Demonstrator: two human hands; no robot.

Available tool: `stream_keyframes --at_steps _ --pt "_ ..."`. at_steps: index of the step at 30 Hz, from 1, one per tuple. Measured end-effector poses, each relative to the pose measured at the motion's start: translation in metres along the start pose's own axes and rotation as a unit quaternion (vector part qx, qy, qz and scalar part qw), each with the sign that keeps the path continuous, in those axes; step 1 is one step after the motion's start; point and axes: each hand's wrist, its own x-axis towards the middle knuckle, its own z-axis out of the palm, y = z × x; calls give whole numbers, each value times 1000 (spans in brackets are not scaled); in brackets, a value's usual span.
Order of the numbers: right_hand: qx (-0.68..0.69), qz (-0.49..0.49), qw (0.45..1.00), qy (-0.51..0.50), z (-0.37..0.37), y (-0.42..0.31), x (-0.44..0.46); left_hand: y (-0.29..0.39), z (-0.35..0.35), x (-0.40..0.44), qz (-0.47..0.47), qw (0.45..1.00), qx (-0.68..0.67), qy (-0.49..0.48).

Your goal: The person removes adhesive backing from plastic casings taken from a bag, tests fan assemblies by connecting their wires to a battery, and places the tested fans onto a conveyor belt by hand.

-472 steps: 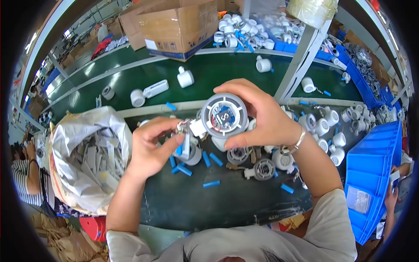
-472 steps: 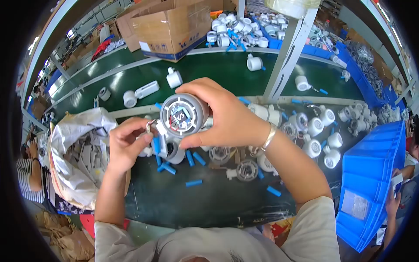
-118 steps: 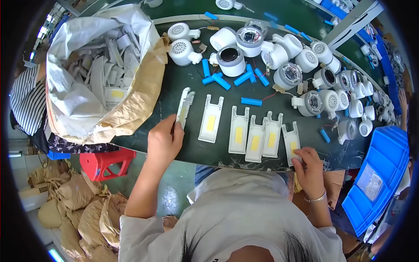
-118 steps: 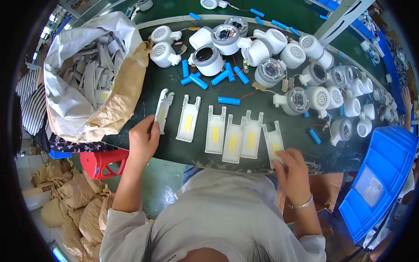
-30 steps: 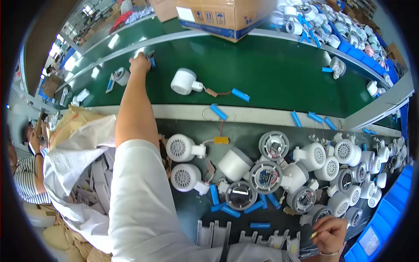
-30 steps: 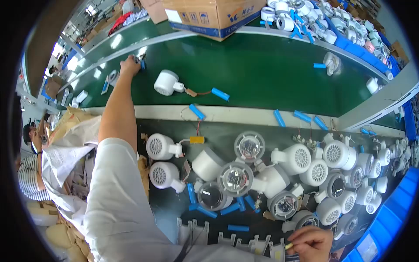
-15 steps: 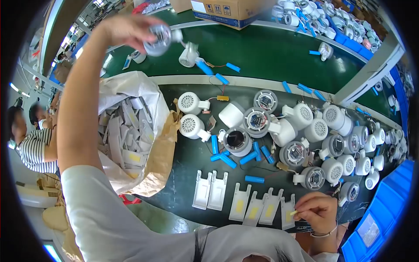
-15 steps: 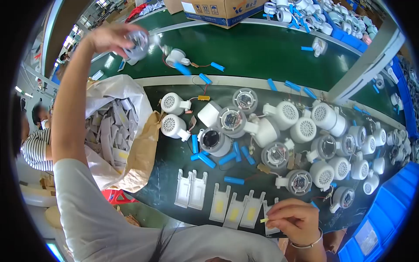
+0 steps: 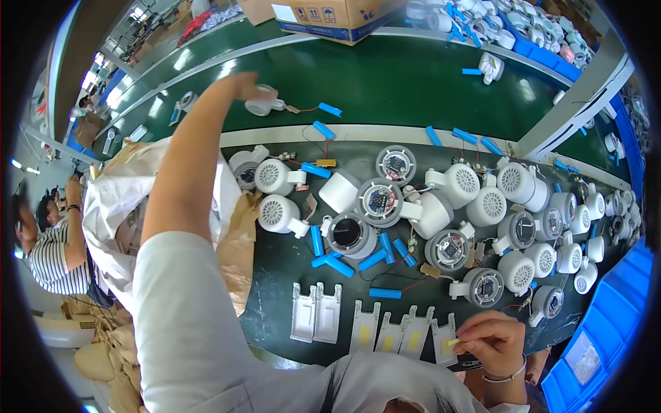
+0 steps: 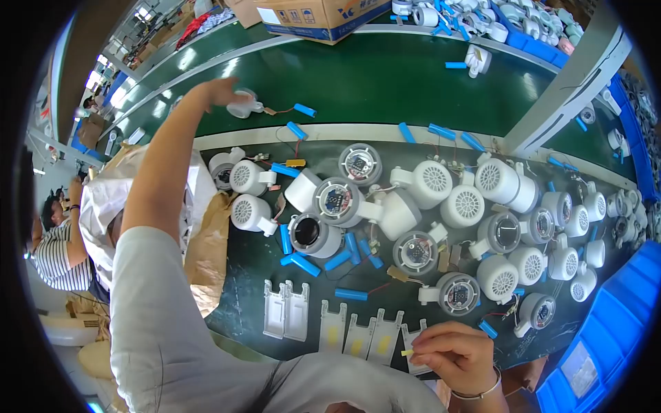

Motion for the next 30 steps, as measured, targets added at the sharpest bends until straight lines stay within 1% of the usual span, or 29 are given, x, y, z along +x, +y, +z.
stream_keyframes --at_steps 1,3,4,6,7,8,11,13,14,15,17,19,20,21,22,23,24,25,27,28,29,30 --pt "-2 5 1000 2 -1 0 1 14 0 -13 -27 996 -59 -65" --pt "-3 13 1000 5 -2 0 2 -3 25 -4 6 979 -187 -82" --pt "-5 10 1000 5 -3 0 3 -6 19 0 5 976 -192 -101" --pt "-10 6 1000 4 -3 -1 2 5 3 2 -15 967 -253 -15" --pt "-15 5 1000 -3 -4 -1 1 34 -25 -27 23 943 -333 -20" --pt "-19 3 1000 -9 -4 -2 -1 52 -38 -40 90 930 -357 10" --pt "-18 -14 1000 -12 1 -3 -11 100 -66 -92 189 925 -328 10" --pt "-10 -30 999 -16 6 -4 -20 111 -56 -102 251 910 -329 -10" --pt "-21 -43 999 -25 7 -4 -25 117 -47 -109 248 895 -364 -67" --pt "-20 -42 999 -22 9 -3 -30 124 -31 -114 242 901 -356 -53" --pt "-20 -39 999 -18 11 1 -39 127 1 -113 280 913 -290 -52" --pt "-16 -38 999 -1 12 -1 -46 137 15 -134 261 933 -237 -73" --pt "-19 -32 999 11 11 -2 -54 140 16 -143 313 931 -171 -81" --pt "-20 -27 999 16 9 -3 -55 137 14 -142 337 918 -167 -125" --pt "-39 -48 998 32 7 4 -55 130 11 -136 353 897 -188 -188" --pt "-61 -61 995 45 4 12 -57 124 10 -126 377 896 -145 -185" --pt "17 -42 998 49 3 15 -56 121 3 -129 332 916 -161 -159" --pt "93 -33 993 60 4 17 -52 123 -10 -146 277 940 -165 -108" --pt "210 -13 974 77 4 32 -49 104 -4 -137 286 939 -177 69" --pt "267 -11 960 83 2 36 -47 133 -34 -198 308 933 -151 107" --pt "263 7 961 81 2 38 -48 146 -44 -224 258 950 -158 83" --pt "260 28 962 76 3 39 -50 163 -51 -263 249 950 -168 81"
